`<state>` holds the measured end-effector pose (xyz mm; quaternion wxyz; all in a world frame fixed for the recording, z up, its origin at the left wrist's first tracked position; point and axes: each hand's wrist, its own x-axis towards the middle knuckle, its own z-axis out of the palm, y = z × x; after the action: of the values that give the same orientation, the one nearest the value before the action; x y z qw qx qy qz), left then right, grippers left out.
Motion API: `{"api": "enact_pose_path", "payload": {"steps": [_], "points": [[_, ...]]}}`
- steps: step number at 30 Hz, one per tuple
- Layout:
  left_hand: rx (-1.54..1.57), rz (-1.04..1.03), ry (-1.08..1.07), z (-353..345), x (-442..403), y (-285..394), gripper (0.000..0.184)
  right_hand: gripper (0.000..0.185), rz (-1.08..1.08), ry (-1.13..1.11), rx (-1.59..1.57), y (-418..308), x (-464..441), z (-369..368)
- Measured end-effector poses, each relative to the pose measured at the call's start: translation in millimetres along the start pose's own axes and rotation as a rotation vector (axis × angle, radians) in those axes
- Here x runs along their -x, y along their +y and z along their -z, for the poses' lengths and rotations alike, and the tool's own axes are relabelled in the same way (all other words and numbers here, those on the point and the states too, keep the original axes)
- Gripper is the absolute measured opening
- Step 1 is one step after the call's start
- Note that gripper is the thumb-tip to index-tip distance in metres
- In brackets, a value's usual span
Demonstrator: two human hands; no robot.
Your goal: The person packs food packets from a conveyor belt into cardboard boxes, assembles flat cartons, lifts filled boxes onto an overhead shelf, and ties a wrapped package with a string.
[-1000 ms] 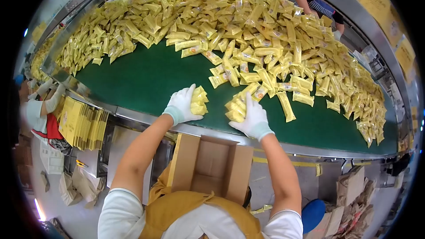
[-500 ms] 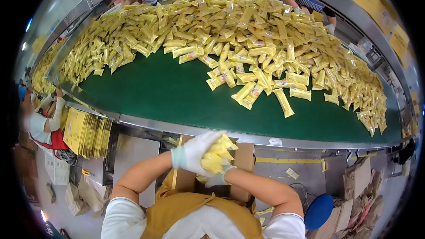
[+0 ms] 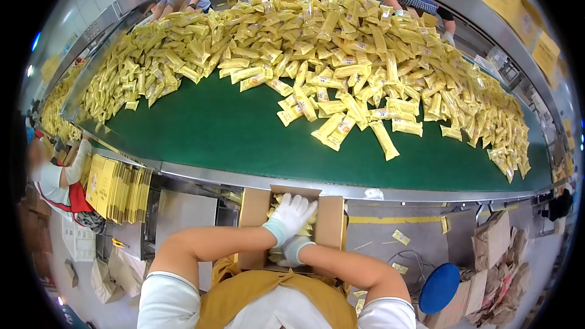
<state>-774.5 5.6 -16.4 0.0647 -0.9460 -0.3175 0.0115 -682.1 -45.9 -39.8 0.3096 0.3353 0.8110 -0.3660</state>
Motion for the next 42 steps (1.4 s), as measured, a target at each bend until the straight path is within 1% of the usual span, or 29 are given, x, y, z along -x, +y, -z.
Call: {"api": "enact_pose_path", "payload": {"steps": [1, 3, 4, 5, 8, 9, 10, 11, 12, 13, 14, 15, 16, 17, 18, 19, 20, 21, 22, 24, 26, 28, 29, 30, 32, 33, 36, 40, 42], "points": [[-0.056, -0.004, -0.089, -4, -2, 2, 0.065, 0.079, -0.105, 0.024, 0.032, -7, 5, 2], [-0.033, 0.049, -0.246, -19, -9, 10, 0.067, 0.081, -0.315, 0.073, 0.093, -29, 11, 5], [-0.022, 0.076, -0.325, -29, -14, 12, 0.067, 0.082, -0.291, -0.052, 0.166, -28, -5, 0], [0.089, 0.107, -0.453, -35, -23, 10, 0.076, 0.082, -0.266, -0.176, 0.238, -27, -22, 3], [0.23, 0.119, -0.562, -46, -33, 1, 0.09, 0.078, -0.265, -0.077, 0.264, -24, -19, 6], [0.231, 0.048, -0.643, -64, -34, -3, 0.097, 0.077, -0.15, 0.056, 0.29, -13, -6, 1], [0.228, -0.078, -0.682, -53, -33, -12, 0.093, 0.076, -0.037, 0.19, 0.318, -8, 7, 3], [0.219, -0.203, -0.718, -24, -31, -27, 0.089, 0.075, 0.003, -0.127, 0.131, -15, 55, 65], [0.207, -0.329, -0.752, 10, -34, -42, 0.085, 0.074, 0.065, -0.196, -0.074, -3, 75, 89], [0.5, -0.366, -0.956, 61, -50, -66, 0.075, 0.065, 0.25, -0.002, -0.349, 28, 88, 85], [0.798, -0.395, -1.151, 100, -69, -92, 0.065, 0.05, 0.411, 0.072, -0.635, 58, 105, 97], [1.066, -0.361, -1.059, 106, -72, -119, 0.058, 0.04, 0.36, 0.173, -0.846, 80, 134, 115], [1.33, -0.322, -0.954, 108, -71, -147, 0.051, 0.036, 0.436, 0.468, -0.907, 127, 143, 113], [1.403, -0.281, -0.821, 111, -82, -172, 0.049, 0.033, 0.278, 0.861, -0.642, 152, 159, 129], [1.471, -0.242, -0.682, 112, -98, -193, 0.047, 0.035, 0.146, 1.073, -1.147, 179, 160, 128], [1.285, -0.106, -0.414, 99, -119, -207, 0.051, 0.04, -0.082, 1.411, -0.715, 223, 149, 129], [1.086, 0.022, -0.152, 83, -140, -218, 0.056, 0.047, -0.3, 1.509, -0.426, 270, 139, 129], [0.867, 0.21, -0.029, 79, -159, -221, 0.064, 0.055, -0.459, 1.548, -0.392, 305, 126, 134], [0.643, 0.391, 0.092, 73, -178, -219, 0.072, 0.065, -0.577, 1.5, -0.421, 335, 112, 138], [0.571, 0.629, 0.002, 39, -217, -220, 0.083, 0.074, -0.879, 1.263, -0.299, 370, 72, 151], [0.544, 0.651, -0.009, 22, -233, -215, 0.081, 0.082, -0.991, 1.243, -0.466, 307, 67, 200], [0.47, 0.638, -0.058, 26, -236, -207, 0.079, 0.083, -0.893, 1.297, -0.506, 287, 45, 217], [0.421, 0.593, -0.042, 22, -232, -205, 0.074, 0.082, -0.869, 1.258, -0.436, 271, 37, 223], [0.422, 0.529, -0.013, 16, -222, -205, 0.071, 0.082, -0.838, 1.215, -0.369, 257, 31, 224], [0.409, 0.407, 0.056, 7, -190, -212, 0.067, 0.079, -0.776, 1.298, -0.212, 247, 5, 213], [0.416, 0.32, 0.175, -1, -169, -216, 0.062, 0.079, -0.712, 1.287, -0.19, 236, 4, 207], [0.489, 0.177, 0.247, -18, -108, -227, 0.059, 0.08, -0.509, 1.261, -0.054, 209, 9, 182], [0.471, 0.212, 0.136, -11, -34, -225, 0.057, 0.08, -0.29, 1.164, -0.02, 199, 42, 151], [0.38, 0.22, 0.091, 1, -10, -221, 0.058, 0.078, -0.316, 1.273, -0.135, 196, 71, 144]]}}
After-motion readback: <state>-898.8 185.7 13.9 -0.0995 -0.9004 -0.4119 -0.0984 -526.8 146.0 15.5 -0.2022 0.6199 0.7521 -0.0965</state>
